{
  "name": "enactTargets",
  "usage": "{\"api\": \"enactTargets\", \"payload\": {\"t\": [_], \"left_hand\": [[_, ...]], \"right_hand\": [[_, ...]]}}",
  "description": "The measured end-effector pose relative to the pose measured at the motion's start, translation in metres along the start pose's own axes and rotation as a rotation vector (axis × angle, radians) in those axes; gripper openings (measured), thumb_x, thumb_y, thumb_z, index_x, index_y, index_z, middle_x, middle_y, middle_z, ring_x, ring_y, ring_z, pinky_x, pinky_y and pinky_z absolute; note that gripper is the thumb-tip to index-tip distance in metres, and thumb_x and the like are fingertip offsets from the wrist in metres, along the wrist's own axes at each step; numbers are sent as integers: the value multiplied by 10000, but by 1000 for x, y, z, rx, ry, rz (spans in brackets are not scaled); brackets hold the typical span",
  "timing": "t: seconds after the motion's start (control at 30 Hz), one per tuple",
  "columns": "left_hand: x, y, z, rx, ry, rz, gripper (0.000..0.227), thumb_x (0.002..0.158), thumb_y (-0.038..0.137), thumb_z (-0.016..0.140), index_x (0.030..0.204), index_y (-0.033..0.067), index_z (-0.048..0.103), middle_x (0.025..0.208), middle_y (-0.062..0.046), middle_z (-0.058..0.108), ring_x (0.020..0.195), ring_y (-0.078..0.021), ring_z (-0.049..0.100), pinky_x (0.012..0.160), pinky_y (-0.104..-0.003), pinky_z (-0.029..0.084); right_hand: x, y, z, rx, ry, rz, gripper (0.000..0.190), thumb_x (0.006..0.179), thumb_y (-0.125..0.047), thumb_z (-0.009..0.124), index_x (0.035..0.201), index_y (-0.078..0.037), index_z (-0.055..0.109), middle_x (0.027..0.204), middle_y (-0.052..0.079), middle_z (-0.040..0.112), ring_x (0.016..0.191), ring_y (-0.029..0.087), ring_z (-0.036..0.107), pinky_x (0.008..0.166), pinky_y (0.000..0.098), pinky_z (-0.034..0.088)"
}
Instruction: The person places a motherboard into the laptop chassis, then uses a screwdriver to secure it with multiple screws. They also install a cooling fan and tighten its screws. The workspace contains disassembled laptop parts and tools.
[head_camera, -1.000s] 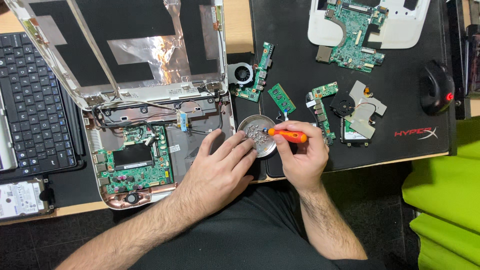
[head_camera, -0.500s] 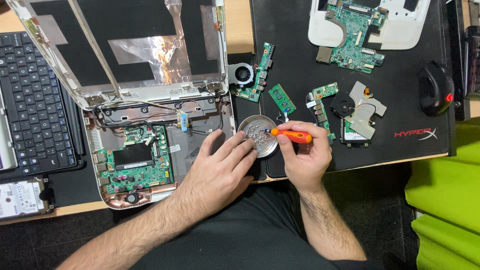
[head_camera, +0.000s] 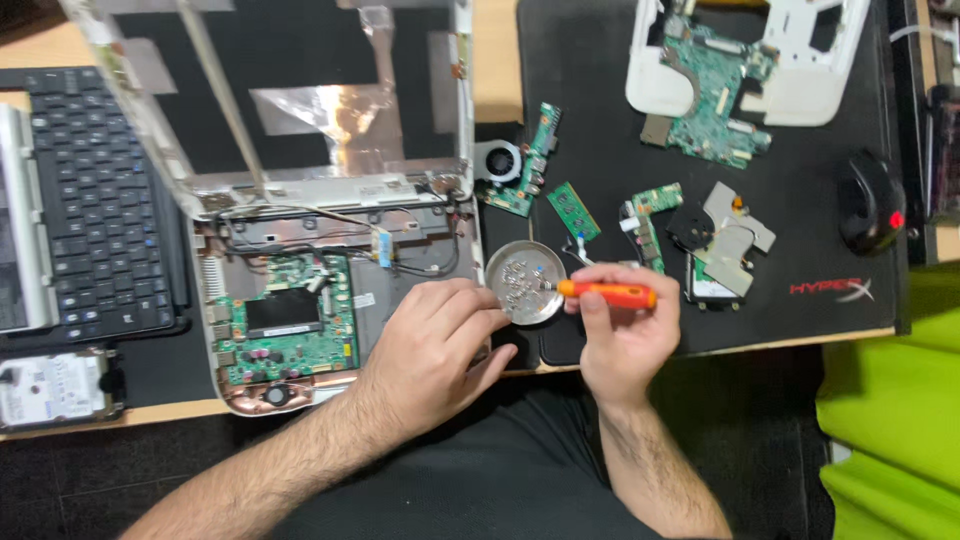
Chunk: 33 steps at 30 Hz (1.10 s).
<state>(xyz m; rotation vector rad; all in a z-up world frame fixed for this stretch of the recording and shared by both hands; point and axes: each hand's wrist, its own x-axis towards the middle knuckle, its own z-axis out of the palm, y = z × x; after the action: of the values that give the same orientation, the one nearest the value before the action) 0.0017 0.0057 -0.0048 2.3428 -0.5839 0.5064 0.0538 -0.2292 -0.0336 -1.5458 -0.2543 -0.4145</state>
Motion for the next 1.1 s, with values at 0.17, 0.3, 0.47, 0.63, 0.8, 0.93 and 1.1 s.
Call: {"api": "enactTargets", "payload": {"t": [0.17,0.3,0.47,0.63,0.8,0.93,1.1], "left_hand": [[-10,-12,-34,-13,50,-63,270,1118,234,885,1334,88,811,1194,-97,760,1037,-339,771,874,-482,627],[-33,-22,-54,-103,68,-44,184,1219,141,748,1373,51,794,1216,-126,800,995,-346,742,828,-493,570],[-59,-36,-73,-128,141,-66,92,1212,103,756,1258,32,792,1144,-128,810,952,-333,737,818,-483,582],[-73,-47,-92,-120,146,-126,184,1126,70,869,1285,15,795,1152,-157,812,995,-345,754,901,-487,626],[-79,-50,-104,-106,207,-153,297,1117,75,920,1347,-44,774,1222,-190,868,1079,-348,830,964,-476,667],[-80,-48,-106,-121,243,-161,226,1137,65,888,1312,-41,792,1183,-185,871,1043,-335,831,942,-467,676],[-80,-45,-103,-136,262,-145,128,1162,27,831,1282,-10,806,1132,-152,861,981,-325,812,904,-453,660]], "right_hand": [[-25,-24,26,83,-95,-10,391,1157,-235,856,1342,-35,576,1063,273,829,866,292,830,778,390,751],[-45,-33,55,157,-170,26,369,1165,-257,840,1359,-88,575,1095,253,812,1024,318,842,958,422,755],[-48,-39,94,212,-275,38,332,1164,-212,834,1337,-70,589,1095,261,806,1033,330,847,945,420,767],[-44,-38,121,196,-353,51,300,1178,-201,817,1338,-70,599,1121,251,820,1050,312,846,991,411,742],[-44,-32,137,232,-309,92,339,1204,-266,811,1375,-100,569,1120,208,791,1058,299,816,981,407,718],[-45,-29,140,238,-296,118,345,1220,-297,794,1380,-122,544,1131,197,759,1053,275,788,904,355,706],[-44,-28,139,245,-311,107,370,1205,-323,813,1370,-122,551,1119,201,772,1048,291,787,978,408,688]]}}
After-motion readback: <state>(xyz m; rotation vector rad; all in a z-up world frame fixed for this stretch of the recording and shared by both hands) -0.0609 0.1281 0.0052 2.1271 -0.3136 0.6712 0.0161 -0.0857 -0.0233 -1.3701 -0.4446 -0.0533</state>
